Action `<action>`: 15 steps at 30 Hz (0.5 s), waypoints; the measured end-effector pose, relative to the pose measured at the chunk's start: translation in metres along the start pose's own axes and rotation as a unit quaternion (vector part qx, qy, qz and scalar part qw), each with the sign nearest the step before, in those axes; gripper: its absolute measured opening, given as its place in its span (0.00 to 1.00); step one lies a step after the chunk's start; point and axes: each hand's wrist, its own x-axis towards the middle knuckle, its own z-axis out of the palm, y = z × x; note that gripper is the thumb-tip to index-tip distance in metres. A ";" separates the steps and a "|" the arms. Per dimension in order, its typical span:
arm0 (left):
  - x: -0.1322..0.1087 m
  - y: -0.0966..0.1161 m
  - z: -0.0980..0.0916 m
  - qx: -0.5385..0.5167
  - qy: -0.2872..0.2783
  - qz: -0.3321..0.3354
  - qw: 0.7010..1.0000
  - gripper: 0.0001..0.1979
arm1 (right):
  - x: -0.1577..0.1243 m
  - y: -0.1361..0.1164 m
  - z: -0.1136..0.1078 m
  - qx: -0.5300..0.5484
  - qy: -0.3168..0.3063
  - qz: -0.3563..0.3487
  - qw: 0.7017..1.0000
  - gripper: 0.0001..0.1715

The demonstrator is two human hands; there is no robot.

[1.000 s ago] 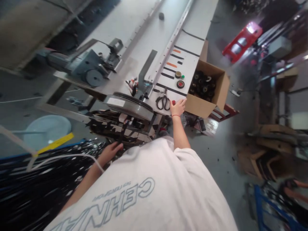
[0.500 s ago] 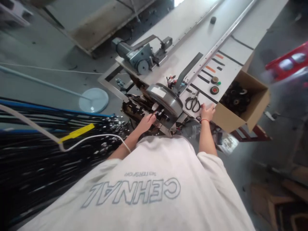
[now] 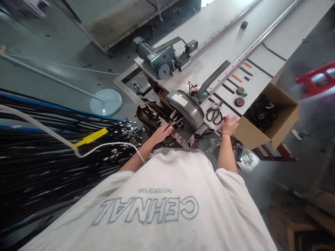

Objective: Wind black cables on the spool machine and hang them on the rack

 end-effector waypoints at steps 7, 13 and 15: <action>-0.026 -0.045 -0.016 0.008 -0.047 -0.043 0.998 0.24 | 0.002 0.004 0.000 0.008 -0.006 -0.010 1.000 0.47; -0.029 -0.041 -0.012 0.042 -0.041 -0.042 0.997 0.24 | 0.002 0.005 0.002 0.006 0.002 -0.023 1.000 0.41; -0.027 -0.040 -0.013 0.043 -0.044 -0.045 0.997 0.25 | 0.002 0.004 0.002 0.007 0.003 -0.014 1.000 0.39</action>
